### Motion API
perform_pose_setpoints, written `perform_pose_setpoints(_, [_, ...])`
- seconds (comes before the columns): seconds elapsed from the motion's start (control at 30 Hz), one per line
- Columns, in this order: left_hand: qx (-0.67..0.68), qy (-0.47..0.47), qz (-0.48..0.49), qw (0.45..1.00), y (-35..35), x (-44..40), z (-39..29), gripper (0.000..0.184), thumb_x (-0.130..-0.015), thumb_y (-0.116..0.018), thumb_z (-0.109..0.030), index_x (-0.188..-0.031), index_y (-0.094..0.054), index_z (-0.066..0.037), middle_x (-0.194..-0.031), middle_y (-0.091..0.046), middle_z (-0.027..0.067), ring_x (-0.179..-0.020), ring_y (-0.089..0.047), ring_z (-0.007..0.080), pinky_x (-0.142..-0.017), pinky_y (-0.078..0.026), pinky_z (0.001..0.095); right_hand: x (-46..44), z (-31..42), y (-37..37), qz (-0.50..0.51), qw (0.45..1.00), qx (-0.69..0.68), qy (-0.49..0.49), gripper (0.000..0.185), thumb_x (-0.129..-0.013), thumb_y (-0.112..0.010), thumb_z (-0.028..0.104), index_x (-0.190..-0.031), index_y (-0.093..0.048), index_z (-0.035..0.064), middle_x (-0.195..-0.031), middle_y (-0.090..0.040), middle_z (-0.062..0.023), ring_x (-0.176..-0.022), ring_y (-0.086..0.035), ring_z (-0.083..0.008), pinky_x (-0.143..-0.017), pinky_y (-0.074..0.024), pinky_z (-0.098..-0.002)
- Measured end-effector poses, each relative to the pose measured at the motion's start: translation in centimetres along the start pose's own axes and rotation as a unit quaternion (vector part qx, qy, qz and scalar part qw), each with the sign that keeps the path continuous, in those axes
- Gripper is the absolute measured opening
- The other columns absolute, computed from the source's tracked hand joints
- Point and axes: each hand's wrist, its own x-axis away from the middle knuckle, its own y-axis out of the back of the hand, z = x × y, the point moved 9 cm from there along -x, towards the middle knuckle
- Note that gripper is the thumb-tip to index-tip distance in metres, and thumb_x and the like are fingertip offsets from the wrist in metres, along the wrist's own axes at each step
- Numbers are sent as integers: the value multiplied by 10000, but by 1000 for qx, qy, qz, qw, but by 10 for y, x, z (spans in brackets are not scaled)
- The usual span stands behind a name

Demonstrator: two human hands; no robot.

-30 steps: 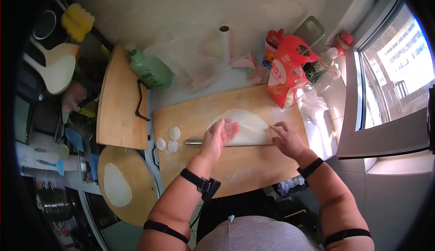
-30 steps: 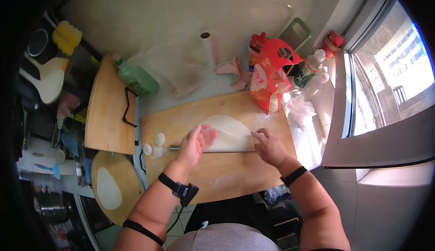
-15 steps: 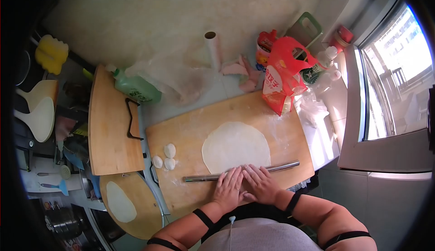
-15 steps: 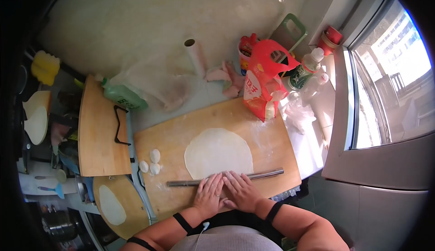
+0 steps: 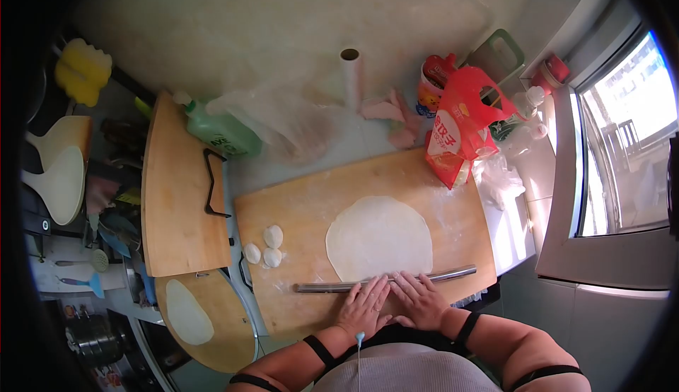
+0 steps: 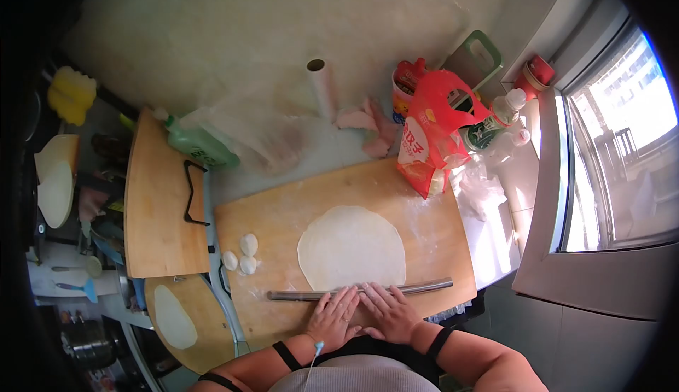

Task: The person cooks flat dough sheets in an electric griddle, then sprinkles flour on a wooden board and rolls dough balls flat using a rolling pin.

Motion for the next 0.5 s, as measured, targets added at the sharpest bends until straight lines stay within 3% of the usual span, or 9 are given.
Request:
perform_pose_setpoints(0.07, [-13,-35,-34,999,-1,-9,7,699,-862,-503,-456,-1396,-412,-15,-1506,-331,151,-1394,-299,279,-1102,-222,523,-9,-8,-5,-8,998,57,22,796,-870,-487,594,-1415,-391,23,-1482,-378,-161,-1353,-383,-333,-1083,-270,-542])
perform_pose_setpoints(0.1, [-16,-34,-112,993,18,-35,27,686,-867,-513,-438,-1393,-407,-11,-1501,-333,154,-1391,-296,282,-1104,-213,525,-35,-25,10,-64,994,90,2,792,-876,-476,592,-1426,-372,32,-1486,-371,-153,-1369,-358,-327,-1085,-263,-549])
perform_pose_setpoints(0.17, [-13,96,-94,991,39,-93,78,637,-887,-520,-361,-1403,-386,-13,-1494,-340,153,-1381,-304,312,-1111,-196,554,-92,-71,34,-73,981,157,-87,744,-905,-441,551,-1430,-357,31,-1496,-340,-144,-1387,-301,-303,-1087,-259,-540])
perform_pose_setpoints(0.23, [2,121,-140,983,80,-124,102,625,-904,-511,-360,-1421,-367,-41,-1488,-350,141,-1396,-287,293,-1125,-163,568,-128,-95,69,-62,981,161,-92,716,-915,-432,529,-1422,-366,27,-1472,-366,-155,-1370,-316,-301,-1086,-268,-519])
perform_pose_setpoints(0.3, [7,117,-44,992,78,-126,101,620,-918,-510,-355,-1439,-341,-65,-1508,-318,125,-1420,-247,259,-1131,-144,578,-130,-95,66,-13,991,122,-49,684,-918,-443,510,-1398,-396,25,-1445,-395,-154,-1359,-328,-305,-1073,-301,-482])
perform_pose_setpoints(0.33, [25,127,29,991,64,-121,105,632,-917,-530,-348,-1444,-328,-66,-1518,-300,124,-1426,-235,241,-1124,-156,587,-127,-91,64,-39,995,96,-11,563,-913,-488,377,-1356,-444,33,-1400,-448,-126,-1315,-387,-296,-1035,-353,-447])
perform_pose_setpoints(0.37, [26,131,25,991,58,-117,108,632,-917,-530,-348,-1444,-328,-66,-1518,-300,124,-1426,-235,241,-1124,-156,587,-126,-94,56,-38,994,98,-7,563,-913,-488,377,-1356,-444,33,-1400,-448,-126,-1315,-387,-296,-1035,-353,-447])
perform_pose_setpoints(0.47, [-11,82,-58,995,59,-110,98,630,-912,-550,-334,-1438,-340,-58,-1506,-323,124,-1414,-258,266,-1124,-158,591,-115,-97,48,-64,993,97,-32,485,-824,-529,103,-1308,-498,72,-1295,-526,-81,-1197,-498,-251,-947,-418,-404])
perform_pose_setpoints(0.5, [21,89,-100,991,66,-107,93,619,-920,-545,-329,-1436,-341,-53,-1488,-352,132,-1399,-291,272,-1124,-172,577,-111,-91,49,-64,993,98,-27,485,-824,-529,103,-1308,-498,72,-1295,-526,-81,-1197,-498,-251,-947,-418,-404])
